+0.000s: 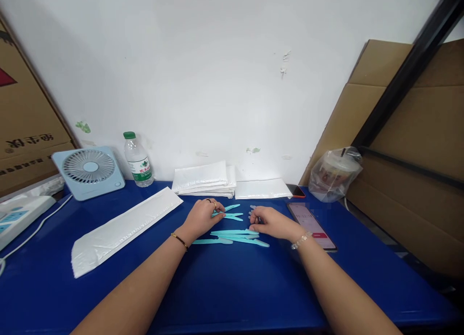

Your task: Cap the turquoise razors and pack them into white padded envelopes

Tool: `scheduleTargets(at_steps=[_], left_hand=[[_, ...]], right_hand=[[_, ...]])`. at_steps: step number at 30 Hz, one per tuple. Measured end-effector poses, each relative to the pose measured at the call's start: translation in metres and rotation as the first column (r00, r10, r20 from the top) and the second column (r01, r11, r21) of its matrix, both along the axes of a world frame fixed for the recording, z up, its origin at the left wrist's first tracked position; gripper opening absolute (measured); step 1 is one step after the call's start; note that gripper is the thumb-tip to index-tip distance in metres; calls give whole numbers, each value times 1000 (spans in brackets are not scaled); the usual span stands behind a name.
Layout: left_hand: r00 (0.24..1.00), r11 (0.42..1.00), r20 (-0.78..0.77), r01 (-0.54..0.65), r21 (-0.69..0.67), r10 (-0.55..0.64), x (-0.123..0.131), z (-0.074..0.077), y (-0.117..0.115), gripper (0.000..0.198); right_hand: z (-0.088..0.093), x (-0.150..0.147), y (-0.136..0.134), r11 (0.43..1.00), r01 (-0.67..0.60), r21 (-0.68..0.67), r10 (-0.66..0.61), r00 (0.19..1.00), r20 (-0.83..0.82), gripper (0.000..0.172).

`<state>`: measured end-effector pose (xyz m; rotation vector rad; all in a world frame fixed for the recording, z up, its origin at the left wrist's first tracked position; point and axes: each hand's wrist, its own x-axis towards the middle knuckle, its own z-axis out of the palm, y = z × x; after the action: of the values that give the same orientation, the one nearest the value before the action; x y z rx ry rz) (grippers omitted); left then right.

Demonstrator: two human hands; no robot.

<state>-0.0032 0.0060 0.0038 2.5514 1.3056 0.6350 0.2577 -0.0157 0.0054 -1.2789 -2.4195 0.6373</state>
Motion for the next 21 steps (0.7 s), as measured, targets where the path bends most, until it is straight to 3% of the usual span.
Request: scheduleTargets(at_steps=[4,10,14,19,21], left_hand=[[995,992,-4,99,-76,-100,4,2,-8,30],[978,972,-45,195,-134,-203,10,-3,-10,23],[986,988,-71,150,-35,-152,5,-2,-2,24],[996,1000,-91,16,6,-15,-7,-2,8,22],[998,1000,-69,-10,6,11,-8,-3,8,20]], right_hand=[[-5,-9,-2,1000,-22,22,20,996,85,6],[-2,-21,-4,996,-6,85,2,999,39,5],[-2,-12,3,995,40,93,-39,999,-9,4],[-5,11,13,979,199,53,-197,980,-38,6],[-2,12,10,984,169,55,-166,985,-51,7]])
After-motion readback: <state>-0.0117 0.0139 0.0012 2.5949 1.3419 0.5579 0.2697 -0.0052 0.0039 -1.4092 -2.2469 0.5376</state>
